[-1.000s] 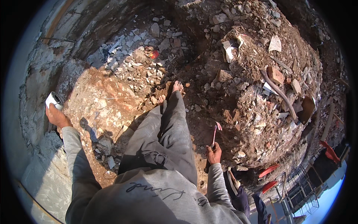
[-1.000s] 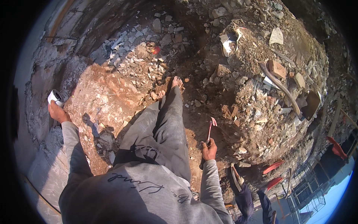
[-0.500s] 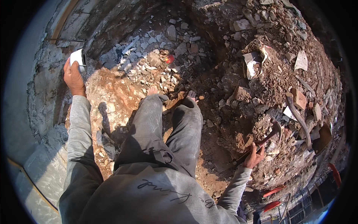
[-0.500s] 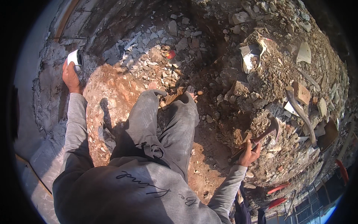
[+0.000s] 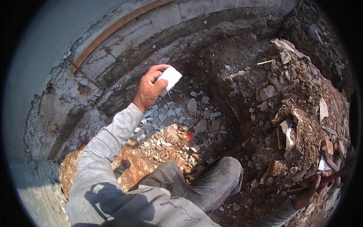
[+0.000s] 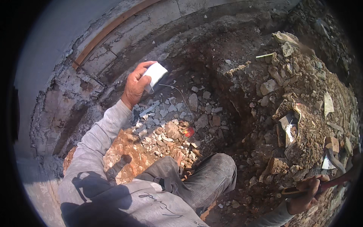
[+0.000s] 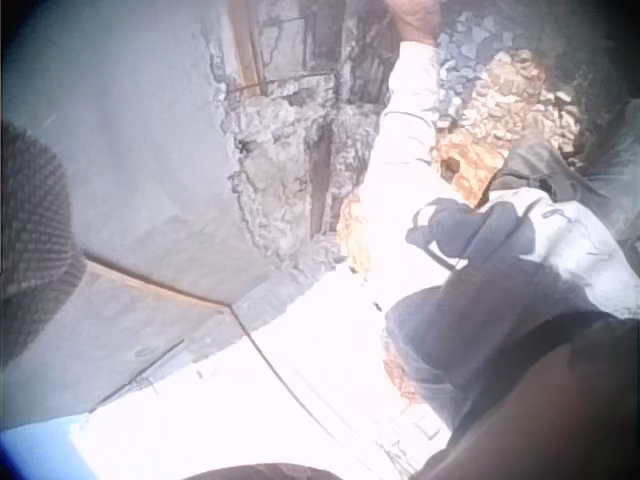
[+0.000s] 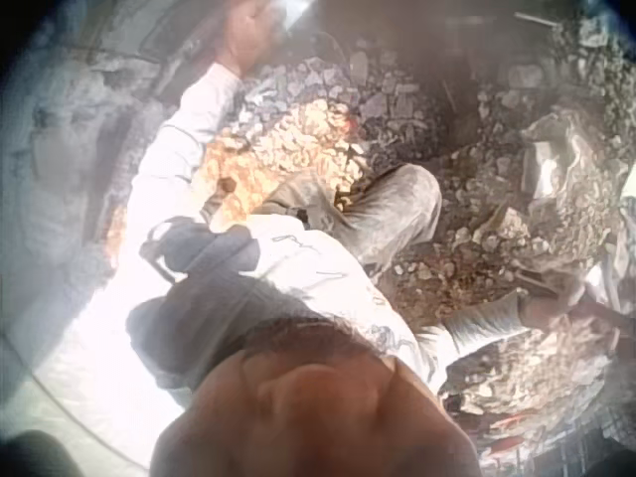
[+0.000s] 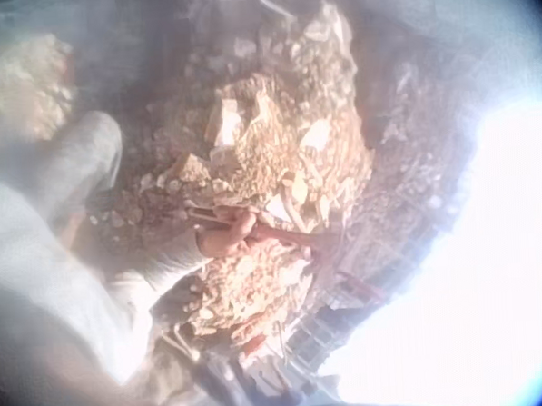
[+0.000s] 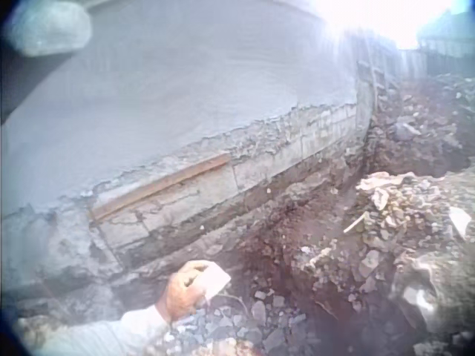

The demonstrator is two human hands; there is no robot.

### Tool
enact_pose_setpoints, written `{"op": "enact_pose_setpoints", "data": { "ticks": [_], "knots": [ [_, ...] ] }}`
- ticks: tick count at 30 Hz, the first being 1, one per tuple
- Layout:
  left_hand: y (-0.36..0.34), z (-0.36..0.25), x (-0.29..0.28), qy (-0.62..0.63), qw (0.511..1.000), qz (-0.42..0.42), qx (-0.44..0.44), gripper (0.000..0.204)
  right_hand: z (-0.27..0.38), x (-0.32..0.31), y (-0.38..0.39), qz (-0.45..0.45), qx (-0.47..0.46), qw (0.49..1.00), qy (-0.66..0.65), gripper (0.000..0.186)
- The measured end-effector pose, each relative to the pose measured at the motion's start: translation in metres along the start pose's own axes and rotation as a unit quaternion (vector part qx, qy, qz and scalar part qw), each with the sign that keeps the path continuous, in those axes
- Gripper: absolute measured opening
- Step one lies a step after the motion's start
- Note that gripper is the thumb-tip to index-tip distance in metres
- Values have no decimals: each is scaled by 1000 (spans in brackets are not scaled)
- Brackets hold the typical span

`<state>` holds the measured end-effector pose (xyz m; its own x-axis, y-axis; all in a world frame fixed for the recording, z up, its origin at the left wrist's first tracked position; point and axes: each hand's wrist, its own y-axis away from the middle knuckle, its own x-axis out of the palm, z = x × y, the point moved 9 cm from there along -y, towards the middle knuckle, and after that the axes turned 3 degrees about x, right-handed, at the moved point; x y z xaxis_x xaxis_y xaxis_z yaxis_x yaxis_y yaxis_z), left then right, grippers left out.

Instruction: The person nails a small wood block to a concrete wall using a hammer, then pulls a string from a roll, ties it to the nail, and stretches it across a construction site to set a layout line.

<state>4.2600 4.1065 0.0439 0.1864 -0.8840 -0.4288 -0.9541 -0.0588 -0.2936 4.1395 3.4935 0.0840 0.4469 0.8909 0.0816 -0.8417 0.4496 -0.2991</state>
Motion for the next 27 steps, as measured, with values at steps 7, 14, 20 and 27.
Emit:
{"op": "enact_pose_setpoints", "data": {
  "ticks": [7, 14, 20, 27],
  "knots": [
    [185, 49, -71, 46, 991, -62, -113, 32, -24, 255, 146, 145, 129, 979, -58, 21],
    [163, 40, -119, 68, 983, -167, -41, 32, -13, 474, 256, 434, 140, 889, -46, 31],
    [136, 104, -175, 35, 939, -328, -96, 31, -31, 629, 269, 554, -79, 829, -15, 34],
    [-3, 204, -207, 10, 912, -395, -112, 37, -74, 773, 188, 545, -182, 818, 11, 30]
  ]
}}
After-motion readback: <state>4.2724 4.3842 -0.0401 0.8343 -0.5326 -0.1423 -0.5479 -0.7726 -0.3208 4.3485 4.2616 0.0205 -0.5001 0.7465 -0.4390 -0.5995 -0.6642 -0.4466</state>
